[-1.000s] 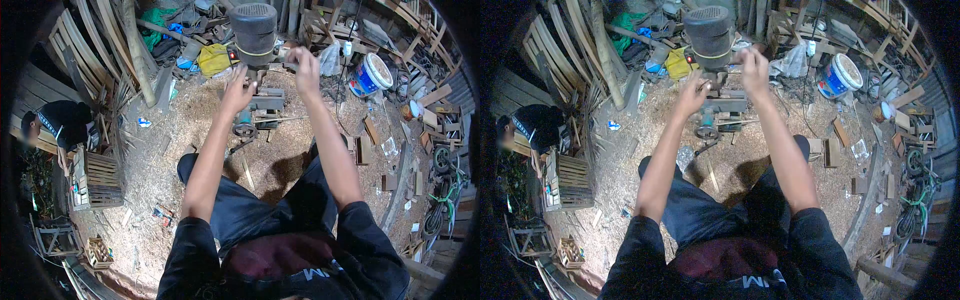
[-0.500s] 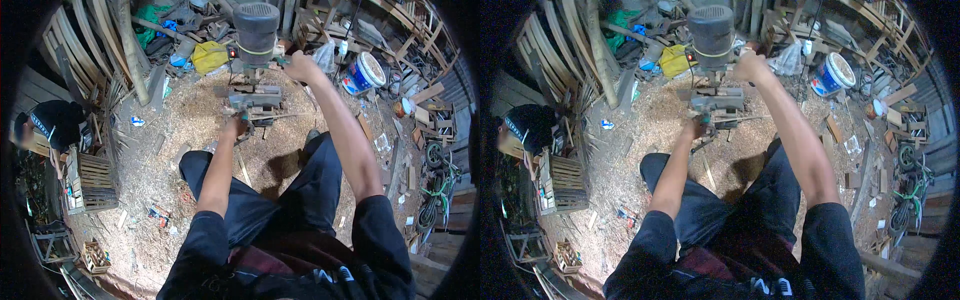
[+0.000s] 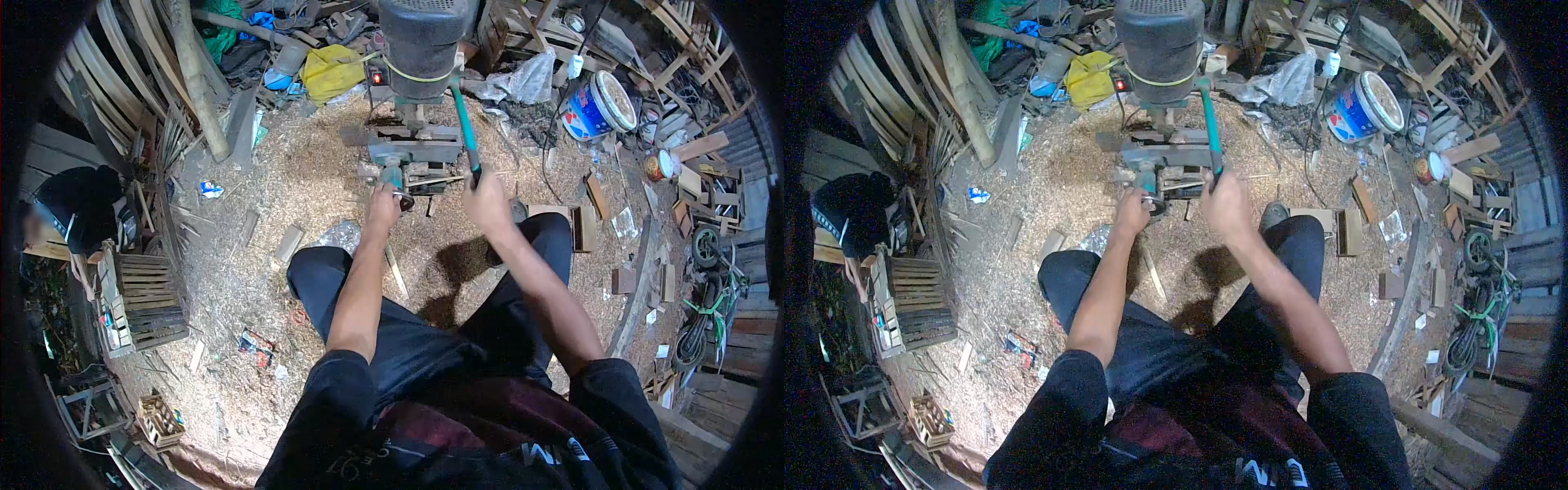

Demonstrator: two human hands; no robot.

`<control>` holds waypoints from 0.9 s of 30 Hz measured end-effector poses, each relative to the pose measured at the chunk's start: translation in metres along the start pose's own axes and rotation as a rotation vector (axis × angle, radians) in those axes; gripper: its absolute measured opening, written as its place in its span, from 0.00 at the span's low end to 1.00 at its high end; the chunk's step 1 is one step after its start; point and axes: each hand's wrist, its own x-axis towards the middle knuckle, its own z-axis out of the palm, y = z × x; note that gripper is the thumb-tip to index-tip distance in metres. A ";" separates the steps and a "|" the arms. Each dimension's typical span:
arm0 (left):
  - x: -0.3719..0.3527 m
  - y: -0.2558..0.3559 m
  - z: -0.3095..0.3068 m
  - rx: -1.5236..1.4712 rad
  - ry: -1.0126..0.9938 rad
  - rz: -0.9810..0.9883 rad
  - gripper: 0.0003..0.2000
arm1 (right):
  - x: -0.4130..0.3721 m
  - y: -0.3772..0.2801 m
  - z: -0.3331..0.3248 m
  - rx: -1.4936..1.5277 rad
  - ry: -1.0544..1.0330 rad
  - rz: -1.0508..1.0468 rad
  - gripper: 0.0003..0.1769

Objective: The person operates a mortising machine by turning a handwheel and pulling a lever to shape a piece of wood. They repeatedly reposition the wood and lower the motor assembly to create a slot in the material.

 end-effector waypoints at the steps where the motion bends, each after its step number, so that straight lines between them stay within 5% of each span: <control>1: 0.000 -0.001 0.002 0.003 0.020 -0.006 0.13 | -0.005 0.006 0.009 0.022 0.008 0.018 0.13; 5: 0.000 -0.002 0.005 -0.014 0.082 0.011 0.11 | -0.018 0.048 0.062 -0.069 0.126 -0.119 0.17; 6: 0.000 -0.003 0.006 -0.027 0.094 0.022 0.10 | -0.022 0.044 0.064 0.015 -0.018 0.079 0.21; 9: -0.001 -0.003 0.013 -0.051 0.140 0.016 0.09 | -0.024 0.072 0.098 0.116 0.039 0.025 0.17; 18: -0.001 -0.003 0.014 -0.172 0.215 0.008 0.10 | -0.008 0.153 0.200 0.097 0.103 0.032 0.28; 21: 0.000 0.000 0.013 -0.126 0.216 0.017 0.10 | -0.004 0.161 0.219 0.249 0.114 0.163 0.28; 27: -0.002 -0.001 0.010 -0.163 0.197 0.026 0.11 | -0.001 0.167 0.221 0.186 0.124 0.074 0.23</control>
